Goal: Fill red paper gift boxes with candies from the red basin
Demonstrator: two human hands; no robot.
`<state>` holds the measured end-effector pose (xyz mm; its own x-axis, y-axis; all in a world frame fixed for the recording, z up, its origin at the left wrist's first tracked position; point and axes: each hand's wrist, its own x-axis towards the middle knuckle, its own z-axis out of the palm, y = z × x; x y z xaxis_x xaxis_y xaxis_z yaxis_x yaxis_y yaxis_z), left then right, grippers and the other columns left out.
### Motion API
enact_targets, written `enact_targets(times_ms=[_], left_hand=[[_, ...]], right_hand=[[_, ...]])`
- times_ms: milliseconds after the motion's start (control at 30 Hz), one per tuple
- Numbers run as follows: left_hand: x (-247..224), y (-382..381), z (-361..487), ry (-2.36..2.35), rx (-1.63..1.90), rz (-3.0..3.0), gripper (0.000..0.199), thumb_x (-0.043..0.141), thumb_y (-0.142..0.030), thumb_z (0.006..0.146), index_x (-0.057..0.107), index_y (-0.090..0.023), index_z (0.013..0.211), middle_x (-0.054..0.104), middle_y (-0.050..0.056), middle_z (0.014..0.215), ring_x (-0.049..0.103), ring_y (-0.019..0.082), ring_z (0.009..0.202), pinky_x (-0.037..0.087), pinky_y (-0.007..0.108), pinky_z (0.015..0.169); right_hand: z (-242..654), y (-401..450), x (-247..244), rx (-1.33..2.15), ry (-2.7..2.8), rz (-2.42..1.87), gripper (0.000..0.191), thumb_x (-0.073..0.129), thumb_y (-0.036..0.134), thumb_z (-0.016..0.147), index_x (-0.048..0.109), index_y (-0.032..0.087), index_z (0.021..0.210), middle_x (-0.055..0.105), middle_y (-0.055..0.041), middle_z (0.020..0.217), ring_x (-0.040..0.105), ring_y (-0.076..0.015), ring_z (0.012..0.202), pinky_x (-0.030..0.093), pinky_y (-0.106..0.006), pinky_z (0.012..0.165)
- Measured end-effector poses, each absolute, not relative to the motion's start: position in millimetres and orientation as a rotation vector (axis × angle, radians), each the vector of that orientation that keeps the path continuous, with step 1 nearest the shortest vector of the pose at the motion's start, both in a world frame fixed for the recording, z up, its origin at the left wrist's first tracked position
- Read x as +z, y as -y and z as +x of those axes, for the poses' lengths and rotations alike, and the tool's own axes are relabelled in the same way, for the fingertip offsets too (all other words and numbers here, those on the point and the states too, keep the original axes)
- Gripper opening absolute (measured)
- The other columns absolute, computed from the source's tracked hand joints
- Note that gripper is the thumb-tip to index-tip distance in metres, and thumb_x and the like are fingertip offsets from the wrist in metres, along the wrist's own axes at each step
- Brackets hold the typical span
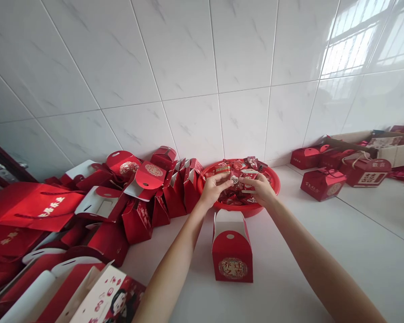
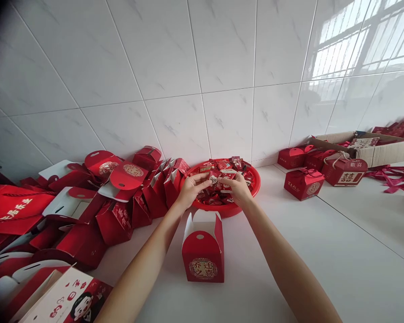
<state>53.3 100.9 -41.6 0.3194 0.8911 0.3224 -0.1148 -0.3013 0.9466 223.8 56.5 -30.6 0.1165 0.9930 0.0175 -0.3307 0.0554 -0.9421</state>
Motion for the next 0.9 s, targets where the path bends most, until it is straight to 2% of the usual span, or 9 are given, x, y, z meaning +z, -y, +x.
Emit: enact_targets(times_ms=[133, 300, 400, 467, 533, 733, 833, 900], left_hand=[[-44, -103, 54, -0.705, 1.212, 1.529, 0.041, 0.085, -0.037, 0.064, 0.075, -0.017, 0.098, 0.077, 0.007, 0.099, 0.069, 0.025, 0.097, 0.052, 0.039, 0.092], [-43, -101, 54, -0.674, 1.138, 1.522, 0.043, 0.087, -0.033, 0.061, 0.076, -0.016, 0.099, 0.077, 0.006, 0.093, 0.070, 0.024, 0.091, 0.054, 0.039, 0.089], [-44, -104, 54, -0.749, 1.230, 1.477, 0.036, 0.081, -0.031, 0.069, 0.076, -0.017, 0.102, 0.077, 0.007, 0.097, 0.071, 0.022, 0.092, 0.054, 0.038, 0.091], [-45, -109, 55, -0.908, 1.271, 1.541, 0.026, 0.068, -0.029, 0.080, 0.076, -0.017, 0.101, 0.077, 0.007, 0.101, 0.071, 0.021, 0.093, 0.054, 0.036, 0.090], [-46, -114, 56, -1.097, 1.202, 1.692, 0.023, 0.058, -0.021, 0.083, 0.077, -0.016, 0.095, 0.077, 0.008, 0.098, 0.071, 0.019, 0.090, 0.055, 0.033, 0.086], [-44, -118, 65, -1.260, 0.778, 2.036, 0.027, 0.060, 0.002, 0.064, 0.077, -0.018, 0.071, 0.075, 0.002, 0.073, 0.069, 0.019, 0.077, 0.052, 0.027, 0.075], [-39, -118, 71, -1.293, 0.568, 2.191, 0.028, 0.059, 0.006, 0.058, 0.074, -0.018, 0.065, 0.070, 0.001, 0.064, 0.067, 0.020, 0.075, 0.050, 0.028, 0.072], [-36, -118, 74, -1.330, 0.478, 2.276, 0.027, 0.059, 0.006, 0.057, 0.072, -0.017, 0.064, 0.069, 0.003, 0.065, 0.067, 0.023, 0.078, 0.048, 0.031, 0.075]], right_hand=[[224, -56, -29, 1.271, 0.971, -0.963, 0.031, 0.089, 0.037, 0.053, 0.069, 0.020, 0.071, 0.071, -0.0011, 0.078, 0.066, -0.0183, 0.078, 0.053, -0.028, 0.066], [221, -54, -27, 1.311, 1.044, -0.951, 0.033, 0.089, 0.039, 0.055, 0.073, 0.019, 0.076, 0.072, -0.0023, 0.076, 0.067, -0.0185, 0.074, 0.051, -0.028, 0.062], [221, -57, -28, 1.281, 0.864, -0.948, 0.030, 0.088, 0.035, 0.056, 0.072, 0.020, 0.077, 0.074, -0.0034, 0.082, 0.070, -0.0210, 0.081, 0.054, -0.029, 0.065], [222, -59, -30, 1.263, 0.726, -0.898, 0.026, 0.087, 0.031, 0.059, 0.072, 0.020, 0.077, 0.075, -0.0034, 0.086, 0.070, -0.0222, 0.085, 0.057, -0.032, 0.068], [224, -62, -31, 1.251, 0.637, -0.839, 0.022, 0.085, 0.026, 0.060, 0.071, 0.020, 0.076, 0.075, -0.0038, 0.086, 0.071, -0.0229, 0.085, 0.059, -0.034, 0.068], [225, -65, -32, 1.255, 0.558, -0.699, 0.010, 0.079, 0.018, 0.065, 0.070, 0.018, 0.070, 0.074, -0.0023, 0.075, 0.069, -0.0174, 0.070, 0.060, -0.028, 0.061], [224, -66, -31, 1.267, 0.519, -0.672, 0.009, 0.077, 0.016, 0.066, 0.069, 0.019, 0.068, 0.072, 0.0005, 0.070, 0.068, -0.0147, 0.065, 0.060, -0.025, 0.058], [224, -66, -31, 1.266, 0.509, -0.660, 0.009, 0.076, 0.015, 0.067, 0.068, 0.019, 0.067, 0.071, 0.0011, 0.069, 0.068, -0.0138, 0.063, 0.059, -0.023, 0.056]])
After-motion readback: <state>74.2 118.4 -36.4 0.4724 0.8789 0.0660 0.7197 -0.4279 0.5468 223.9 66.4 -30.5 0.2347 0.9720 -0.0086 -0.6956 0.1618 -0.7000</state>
